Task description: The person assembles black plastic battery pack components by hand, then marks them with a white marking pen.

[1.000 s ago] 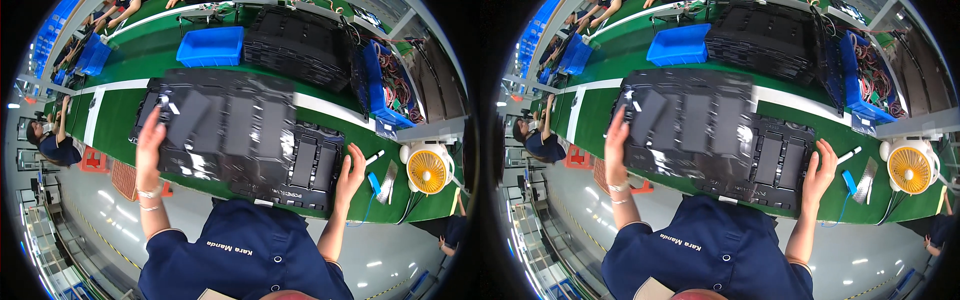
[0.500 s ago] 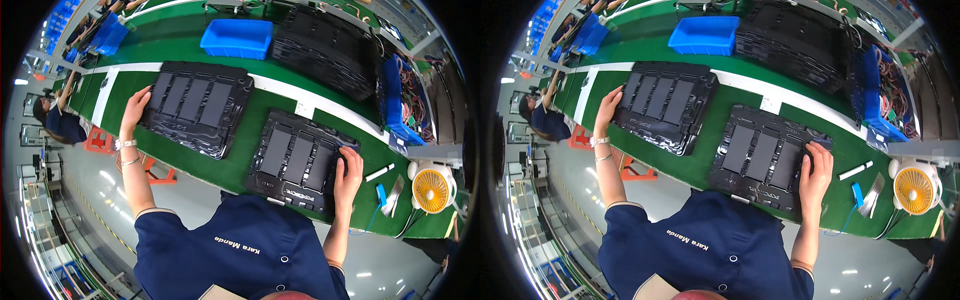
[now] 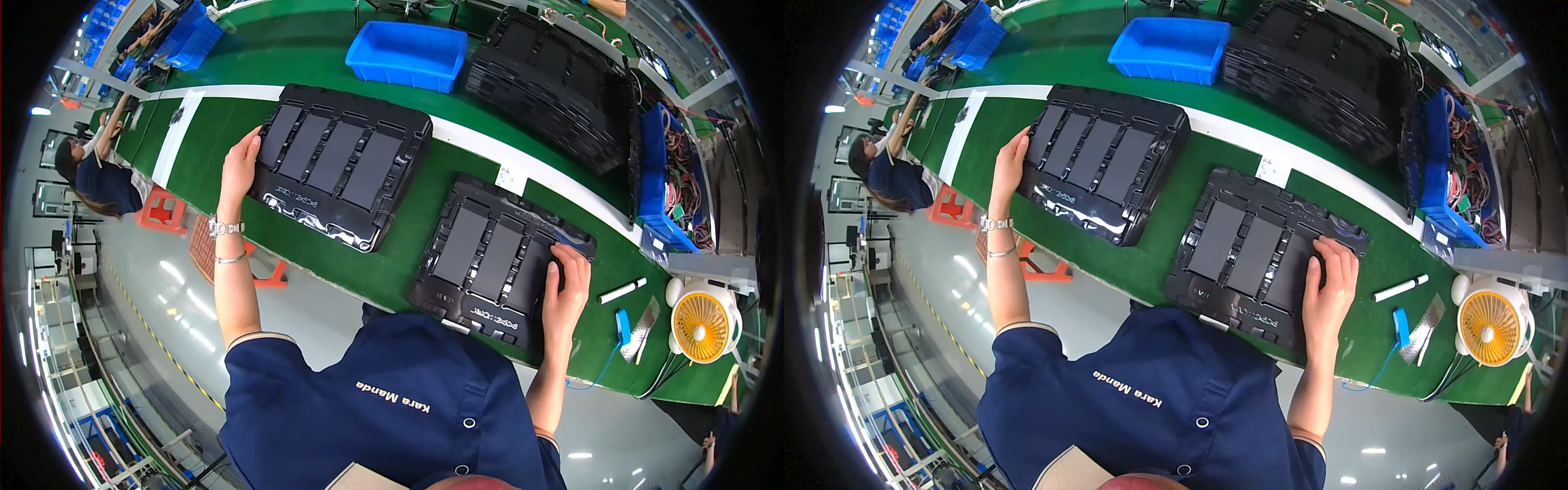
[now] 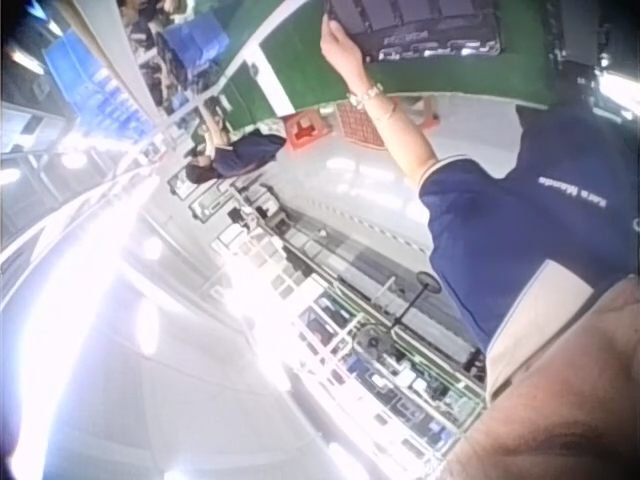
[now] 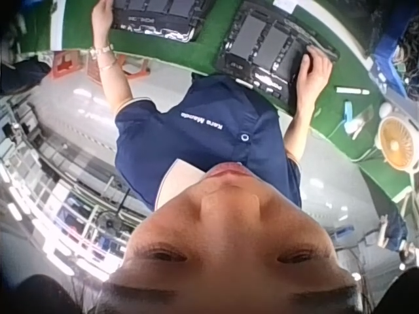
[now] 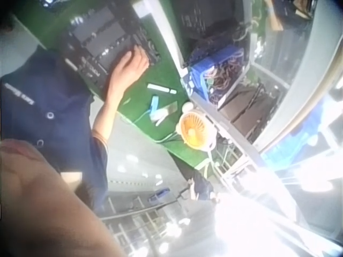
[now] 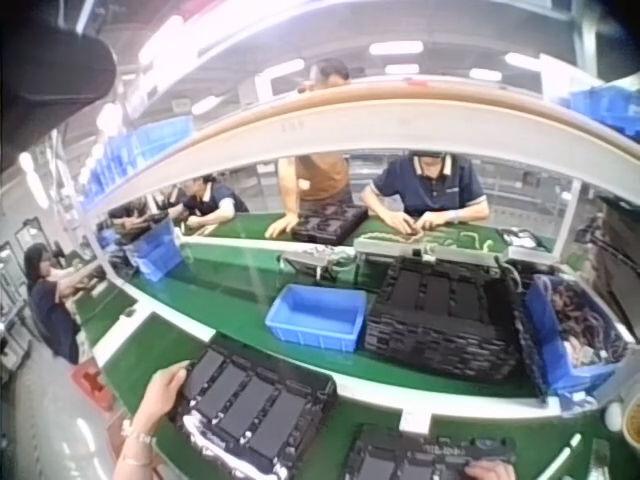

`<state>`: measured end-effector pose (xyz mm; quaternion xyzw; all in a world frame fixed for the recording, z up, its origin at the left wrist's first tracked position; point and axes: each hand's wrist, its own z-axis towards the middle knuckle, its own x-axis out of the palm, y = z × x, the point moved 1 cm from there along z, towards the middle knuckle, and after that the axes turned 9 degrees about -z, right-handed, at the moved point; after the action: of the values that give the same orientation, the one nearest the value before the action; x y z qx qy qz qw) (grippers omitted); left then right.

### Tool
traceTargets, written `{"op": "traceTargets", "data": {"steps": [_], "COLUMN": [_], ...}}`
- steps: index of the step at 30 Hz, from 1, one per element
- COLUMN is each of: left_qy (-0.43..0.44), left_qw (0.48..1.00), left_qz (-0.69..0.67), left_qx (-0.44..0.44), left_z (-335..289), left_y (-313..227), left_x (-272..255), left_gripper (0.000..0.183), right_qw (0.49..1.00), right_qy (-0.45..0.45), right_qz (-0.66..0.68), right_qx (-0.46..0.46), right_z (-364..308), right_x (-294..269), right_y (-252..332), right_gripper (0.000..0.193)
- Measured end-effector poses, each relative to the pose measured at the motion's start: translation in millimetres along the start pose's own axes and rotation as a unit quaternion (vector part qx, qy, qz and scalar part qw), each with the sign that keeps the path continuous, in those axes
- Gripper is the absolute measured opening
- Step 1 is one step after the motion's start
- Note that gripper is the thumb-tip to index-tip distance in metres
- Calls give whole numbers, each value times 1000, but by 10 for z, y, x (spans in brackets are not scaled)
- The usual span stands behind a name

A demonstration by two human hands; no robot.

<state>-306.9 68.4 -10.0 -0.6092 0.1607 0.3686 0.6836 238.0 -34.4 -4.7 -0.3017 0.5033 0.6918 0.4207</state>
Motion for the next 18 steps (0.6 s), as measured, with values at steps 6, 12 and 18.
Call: {"op": "traceTargets", "data": {"steps": [6,12,18], "left_qy": [5,-81,93], "left_qw": [997,994,958], "left_qz": [63,63,159], "left_qx": [-38,35,219], "left_z": [15,-121,-67], "left_y": [0,-436,-614], "left_x": [51,101,184], "left_gripper": [35,36,42], "right_qw": [1000,1000,1000], "right_qy": [1,-1,3], "right_qz": [-1,-10,-18], "right_qx": [-4,4,-14], "right_z": [-4,-38,-28], "right_x": [7,17,24], "right_y": [4,-17,-5], "right_gripper": [18,17,15]}}
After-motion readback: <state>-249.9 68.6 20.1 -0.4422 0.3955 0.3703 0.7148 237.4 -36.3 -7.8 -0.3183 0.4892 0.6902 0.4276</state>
